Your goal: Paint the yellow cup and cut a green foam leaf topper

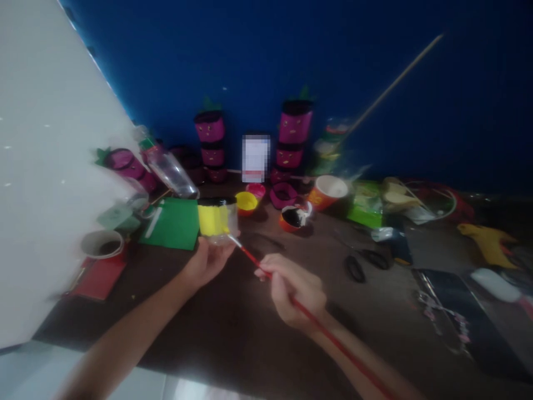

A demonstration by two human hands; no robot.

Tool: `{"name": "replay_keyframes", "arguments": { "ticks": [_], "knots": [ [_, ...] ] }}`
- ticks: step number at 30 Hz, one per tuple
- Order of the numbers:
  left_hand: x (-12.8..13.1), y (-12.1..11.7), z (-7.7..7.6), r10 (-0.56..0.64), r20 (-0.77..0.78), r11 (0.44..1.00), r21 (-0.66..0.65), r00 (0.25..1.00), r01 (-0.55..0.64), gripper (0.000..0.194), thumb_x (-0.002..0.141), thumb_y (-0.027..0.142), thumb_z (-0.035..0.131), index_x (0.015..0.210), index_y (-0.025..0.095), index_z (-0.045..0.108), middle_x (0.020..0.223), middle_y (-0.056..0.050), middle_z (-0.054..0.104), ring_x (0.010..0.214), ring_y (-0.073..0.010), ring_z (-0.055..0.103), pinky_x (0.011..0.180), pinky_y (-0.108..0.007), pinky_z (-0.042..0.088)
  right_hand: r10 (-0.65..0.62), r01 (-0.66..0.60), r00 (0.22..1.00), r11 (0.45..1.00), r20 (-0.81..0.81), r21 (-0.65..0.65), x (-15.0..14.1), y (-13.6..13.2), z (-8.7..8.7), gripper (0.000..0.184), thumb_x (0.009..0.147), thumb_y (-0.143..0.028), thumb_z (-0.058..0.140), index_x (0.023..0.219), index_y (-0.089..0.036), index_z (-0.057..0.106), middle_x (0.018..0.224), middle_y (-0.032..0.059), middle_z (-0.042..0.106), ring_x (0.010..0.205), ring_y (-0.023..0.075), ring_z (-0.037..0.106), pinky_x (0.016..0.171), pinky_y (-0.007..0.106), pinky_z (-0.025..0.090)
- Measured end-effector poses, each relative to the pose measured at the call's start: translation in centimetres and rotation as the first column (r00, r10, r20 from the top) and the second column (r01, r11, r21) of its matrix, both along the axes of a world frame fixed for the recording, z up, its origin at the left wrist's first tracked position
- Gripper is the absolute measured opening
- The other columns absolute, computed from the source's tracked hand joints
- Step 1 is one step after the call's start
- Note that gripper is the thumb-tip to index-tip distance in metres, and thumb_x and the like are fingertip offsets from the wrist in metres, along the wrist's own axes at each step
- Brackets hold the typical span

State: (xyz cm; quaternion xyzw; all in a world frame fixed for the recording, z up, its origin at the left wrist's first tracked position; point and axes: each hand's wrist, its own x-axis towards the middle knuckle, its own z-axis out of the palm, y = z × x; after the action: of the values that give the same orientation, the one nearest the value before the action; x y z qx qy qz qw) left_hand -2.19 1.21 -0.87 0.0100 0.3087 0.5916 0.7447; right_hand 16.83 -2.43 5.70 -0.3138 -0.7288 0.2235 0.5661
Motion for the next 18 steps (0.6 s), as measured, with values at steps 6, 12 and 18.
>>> {"name": "replay_keyframes", "arguments": {
  "ticks": [6,12,18],
  "knots": [
    [-0.18,0.10,-0.02,0.039,-0.018,0.999,-0.025,0.999,-0.039,0.069,0.087,0.059,0.038,0.140,0.015,0.037,0.116,-0.013,0.065,0.109,-0.0206,0.061,0.100,-0.033,0.044,-0.005,0.005,1.000,1.000,-0.007,0.010,0.03,-0.05,0.01,0.027,0.078,0.000,0.046,0.093,-0.016,0.062,0.074,0.0057,0.067,0.071,0.0172,0.066,0.065,0.032,0.057],
    [-0.30,0.16,-0.30,-0.006,0.034,1.000,-0.002,0.999,0.006,0.073,0.085,0.062,0.038,0.141,0.015,0.034,0.114,-0.013,0.066,0.108,-0.0204,0.061,0.101,-0.031,0.043,0.032,-0.031,0.999,0.999,-0.026,0.016,0.05,0.04,-0.21,0.026,0.077,0.000,0.047,0.092,-0.016,0.062,0.071,0.0047,0.065,0.069,0.0169,0.065,0.061,0.031,0.057],
    [-0.22,0.03,-0.09,0.014,0.024,1.000,-0.021,1.000,-0.013,0.070,0.086,0.060,0.038,0.137,0.013,0.038,0.110,-0.013,0.067,0.102,-0.0197,0.064,0.100,-0.033,0.044,-0.028,0.028,1.000,0.999,-0.005,-0.018,0.04,-0.04,-0.22,0.024,0.080,-0.002,0.046,0.092,-0.016,0.062,0.074,0.0050,0.067,0.069,0.0157,0.066,0.062,0.028,0.057]
  ]
}}
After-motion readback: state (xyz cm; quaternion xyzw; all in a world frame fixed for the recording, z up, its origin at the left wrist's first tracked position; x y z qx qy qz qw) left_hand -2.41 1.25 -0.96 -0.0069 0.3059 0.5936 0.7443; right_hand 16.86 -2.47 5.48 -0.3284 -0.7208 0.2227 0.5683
